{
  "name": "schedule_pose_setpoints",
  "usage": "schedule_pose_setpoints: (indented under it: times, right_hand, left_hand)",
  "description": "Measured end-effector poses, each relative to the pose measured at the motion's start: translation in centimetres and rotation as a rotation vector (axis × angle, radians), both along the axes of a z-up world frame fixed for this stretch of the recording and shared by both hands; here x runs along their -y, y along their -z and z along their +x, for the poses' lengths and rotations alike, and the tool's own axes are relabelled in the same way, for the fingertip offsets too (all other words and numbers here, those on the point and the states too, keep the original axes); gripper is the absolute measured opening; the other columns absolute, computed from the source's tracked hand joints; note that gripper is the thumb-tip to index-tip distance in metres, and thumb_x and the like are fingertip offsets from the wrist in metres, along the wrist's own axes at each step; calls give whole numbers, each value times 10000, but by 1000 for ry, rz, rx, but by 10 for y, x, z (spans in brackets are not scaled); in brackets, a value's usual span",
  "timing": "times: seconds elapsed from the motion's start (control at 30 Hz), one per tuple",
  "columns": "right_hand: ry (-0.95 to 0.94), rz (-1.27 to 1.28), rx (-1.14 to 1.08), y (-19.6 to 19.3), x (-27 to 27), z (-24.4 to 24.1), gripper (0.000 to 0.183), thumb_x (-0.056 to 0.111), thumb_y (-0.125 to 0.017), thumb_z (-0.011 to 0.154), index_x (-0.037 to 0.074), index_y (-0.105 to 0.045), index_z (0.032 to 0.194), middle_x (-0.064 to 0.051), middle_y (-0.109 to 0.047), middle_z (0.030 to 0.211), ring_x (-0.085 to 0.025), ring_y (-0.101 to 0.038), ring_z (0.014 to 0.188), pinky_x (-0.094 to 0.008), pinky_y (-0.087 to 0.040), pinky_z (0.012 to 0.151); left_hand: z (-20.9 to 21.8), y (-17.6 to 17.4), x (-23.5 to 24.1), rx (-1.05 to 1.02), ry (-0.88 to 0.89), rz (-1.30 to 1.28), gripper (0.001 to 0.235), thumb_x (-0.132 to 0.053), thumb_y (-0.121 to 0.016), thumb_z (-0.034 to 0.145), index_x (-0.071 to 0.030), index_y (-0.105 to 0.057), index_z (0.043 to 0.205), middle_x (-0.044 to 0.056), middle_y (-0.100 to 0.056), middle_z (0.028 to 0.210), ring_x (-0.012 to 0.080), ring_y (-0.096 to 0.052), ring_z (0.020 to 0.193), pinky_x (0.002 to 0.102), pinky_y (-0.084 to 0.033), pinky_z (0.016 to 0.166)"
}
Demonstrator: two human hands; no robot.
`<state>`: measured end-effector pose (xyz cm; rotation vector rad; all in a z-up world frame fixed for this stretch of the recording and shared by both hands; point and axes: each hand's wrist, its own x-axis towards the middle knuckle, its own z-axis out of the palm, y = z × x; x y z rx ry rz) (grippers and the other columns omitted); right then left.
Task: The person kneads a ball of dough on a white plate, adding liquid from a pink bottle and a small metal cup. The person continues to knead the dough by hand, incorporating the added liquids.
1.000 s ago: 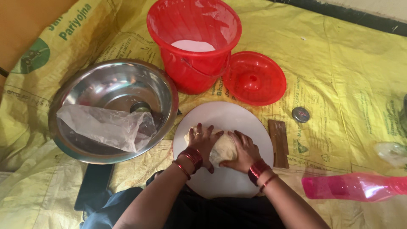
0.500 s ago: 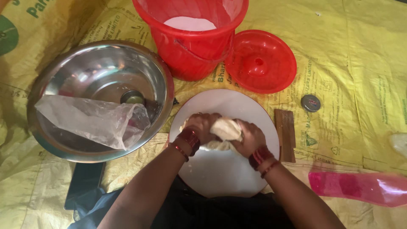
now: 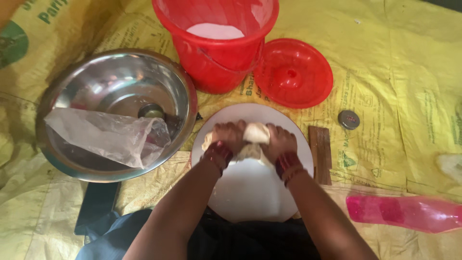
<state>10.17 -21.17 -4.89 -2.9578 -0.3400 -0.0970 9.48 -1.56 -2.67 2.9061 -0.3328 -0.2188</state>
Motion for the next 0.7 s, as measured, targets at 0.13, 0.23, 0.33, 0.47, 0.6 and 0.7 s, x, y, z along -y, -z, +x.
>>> schedule_pose_setpoints:
  times: [0.13,0.23,0.33,0.47,0.6,0.7]
  right_hand:
    - [-31,67,251,25,1,-52,663,325,-775,705,166,-558,1312,-105,-630,1248,-337,-572,1178,-552,-403,1046]
    - [-128,-2,273,24,4,-89,759,312,-769,668,125,-524,1361,-159,-531,1376,-383,-446,1304,-605,-294,1125]
    - [-238,-71,187,5,9,-115,799,338,-758,701,102,-484,1413,-198,-458,1434,-399,-376,1334,-613,-229,1144]
    - [-395,-161,136,-29,17,-135,666,420,-726,814,141,-508,1378,-158,-476,1423,-372,-410,1318,-586,-285,1115]
    - [-293,-247,-251,-63,1,-133,623,586,-621,933,216,-487,1416,-29,-542,1401,-273,-494,1320,-486,-420,1106]
    - [-167,-169,-251,-84,-25,-118,978,663,-736,757,180,-382,1530,-44,-534,1407,-263,-503,1314,-479,-446,1071]
  left_hand:
    - [-48,35,-1,341,87,20,705,-395,-660,874,-27,-443,1434,251,-613,1188,425,-615,1099,576,-432,977]
    - [-88,42,-10,438,160,53,735,-271,-630,856,-42,-385,1510,265,-538,1311,436,-544,1209,580,-353,1090]
    - [-110,29,-17,341,211,88,826,-185,-617,785,-81,-332,1553,289,-455,1427,478,-455,1325,598,-284,1147]
    - [-125,3,-31,4,279,-53,735,-49,-599,831,-139,-361,1520,295,-418,1481,466,-443,1344,509,-355,1111]
    - [-134,-20,-38,-183,214,-77,439,-213,-565,1023,-136,-448,1439,209,-622,1343,350,-660,1200,441,-529,998]
    - [-124,-30,-37,-253,63,-185,518,-281,-623,987,-158,-429,1452,183,-684,1258,339,-697,1123,430,-543,959]
